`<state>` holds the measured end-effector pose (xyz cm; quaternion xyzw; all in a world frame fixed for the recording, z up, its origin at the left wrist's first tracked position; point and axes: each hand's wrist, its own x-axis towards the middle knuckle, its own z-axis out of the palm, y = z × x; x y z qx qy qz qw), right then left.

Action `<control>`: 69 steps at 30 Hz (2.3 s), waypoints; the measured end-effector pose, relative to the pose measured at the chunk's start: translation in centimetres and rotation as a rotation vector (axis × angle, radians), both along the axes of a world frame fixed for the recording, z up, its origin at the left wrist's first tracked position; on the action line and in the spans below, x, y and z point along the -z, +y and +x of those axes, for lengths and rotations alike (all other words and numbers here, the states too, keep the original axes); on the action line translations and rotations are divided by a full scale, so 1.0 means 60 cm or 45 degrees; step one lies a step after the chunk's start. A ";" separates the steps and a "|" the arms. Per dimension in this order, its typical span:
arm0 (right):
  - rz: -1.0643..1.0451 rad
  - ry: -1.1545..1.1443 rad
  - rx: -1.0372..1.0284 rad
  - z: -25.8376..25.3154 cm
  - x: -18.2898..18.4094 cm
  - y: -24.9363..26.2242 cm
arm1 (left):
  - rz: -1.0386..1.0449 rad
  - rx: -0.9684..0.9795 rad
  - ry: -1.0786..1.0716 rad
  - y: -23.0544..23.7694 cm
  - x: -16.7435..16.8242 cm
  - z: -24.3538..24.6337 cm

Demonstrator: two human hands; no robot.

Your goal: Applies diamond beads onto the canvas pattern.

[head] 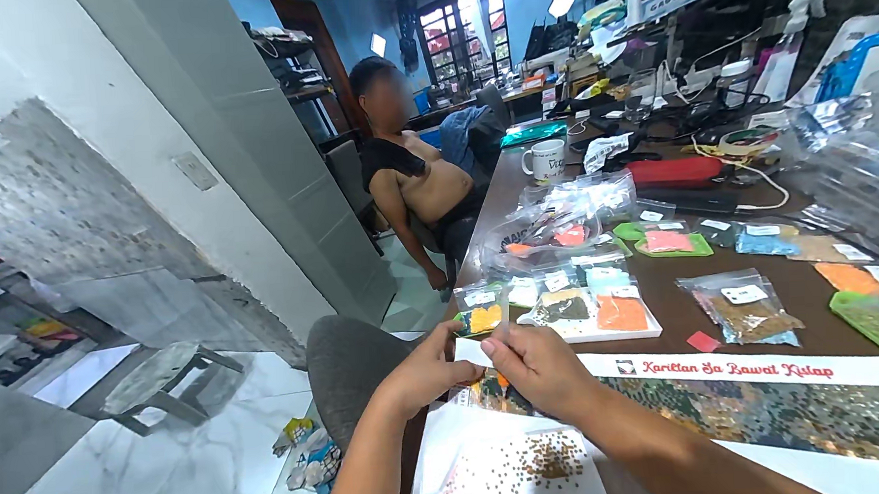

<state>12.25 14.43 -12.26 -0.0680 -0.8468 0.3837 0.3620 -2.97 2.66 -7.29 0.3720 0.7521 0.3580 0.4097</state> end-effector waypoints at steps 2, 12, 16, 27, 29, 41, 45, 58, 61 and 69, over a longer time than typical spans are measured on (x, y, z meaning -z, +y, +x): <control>-0.009 0.058 -0.018 0.000 0.001 -0.003 | 0.019 0.023 -0.172 -0.003 -0.002 0.001; 0.034 -0.018 -0.263 0.008 -0.007 -0.010 | 0.020 0.174 0.166 -0.004 0.021 -0.026; -0.017 -0.073 -0.380 0.011 -0.012 -0.015 | -0.010 0.204 0.264 -0.006 0.020 -0.030; -0.035 -0.052 -0.503 0.012 -0.008 -0.020 | -0.052 0.291 0.329 -0.006 0.016 -0.030; -0.035 -0.057 -0.505 0.011 -0.007 -0.020 | -0.063 0.286 0.340 -0.005 0.017 -0.030; 0.009 -0.061 -0.507 0.011 -0.006 -0.020 | -0.083 0.280 0.390 -0.005 0.014 -0.027; -0.001 -0.042 -0.488 0.011 -0.006 -0.019 | -0.084 0.261 0.355 -0.004 0.014 -0.026; -0.037 -0.069 -0.526 0.011 -0.003 -0.016 | -0.068 0.259 0.350 -0.004 0.011 -0.026; -0.042 -0.086 -0.525 0.011 -0.004 -0.017 | -0.061 0.260 0.347 -0.004 0.013 -0.028; -0.125 -0.045 -0.516 0.010 -0.006 -0.016 | -0.073 0.238 0.322 -0.007 0.014 -0.030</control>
